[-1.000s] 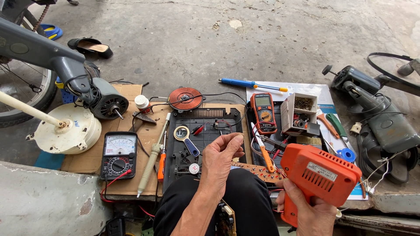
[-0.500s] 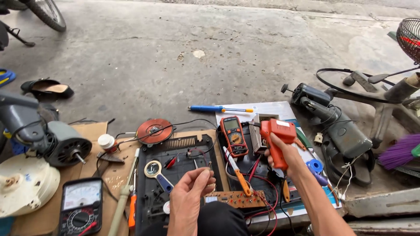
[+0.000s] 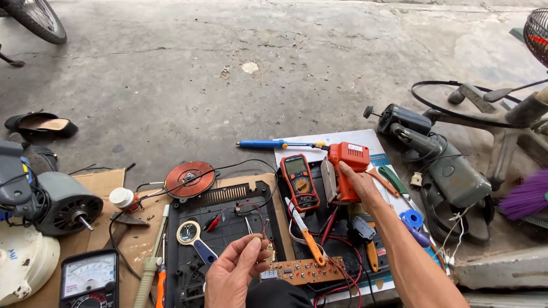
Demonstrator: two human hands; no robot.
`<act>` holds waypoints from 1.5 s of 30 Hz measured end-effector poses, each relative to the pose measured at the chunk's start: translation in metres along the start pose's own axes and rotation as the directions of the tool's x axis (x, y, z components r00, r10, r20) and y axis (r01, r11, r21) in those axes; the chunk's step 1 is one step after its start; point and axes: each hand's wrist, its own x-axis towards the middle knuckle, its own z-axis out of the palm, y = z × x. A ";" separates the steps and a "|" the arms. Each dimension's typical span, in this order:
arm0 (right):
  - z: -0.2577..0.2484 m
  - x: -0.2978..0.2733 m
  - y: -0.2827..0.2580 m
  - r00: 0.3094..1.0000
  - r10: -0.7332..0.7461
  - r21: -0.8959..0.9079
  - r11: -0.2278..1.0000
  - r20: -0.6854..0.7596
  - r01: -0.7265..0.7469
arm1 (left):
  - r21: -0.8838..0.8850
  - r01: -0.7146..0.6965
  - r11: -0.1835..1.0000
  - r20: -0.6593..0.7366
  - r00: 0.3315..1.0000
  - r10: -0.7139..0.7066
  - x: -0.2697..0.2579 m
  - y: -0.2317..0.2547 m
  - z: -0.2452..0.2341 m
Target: Repairing an electronic circuit board by inspecting components, picking up small parts, and using a soldering gun.
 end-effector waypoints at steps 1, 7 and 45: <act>-0.006 0.003 0.008 1.000 -0.001 0.002 1.000 0.000 0.001 | 0.002 -0.002 1.000 0.000 1.000 0.002 -0.001 -0.001 -0.001; -0.003 -0.086 -0.007 0.951 -0.263 -0.414 0.893 -0.161 0.176 | 0.097 0.081 0.992 0.009 0.997 -0.082 -0.033 0.008 -0.002; 0.103 -0.354 0.051 0.996 0.001 0.615 0.787 0.094 -0.059 | 0.842 -0.472 0.261 0.136 0.655 0.744 -0.106 -0.220 -0.135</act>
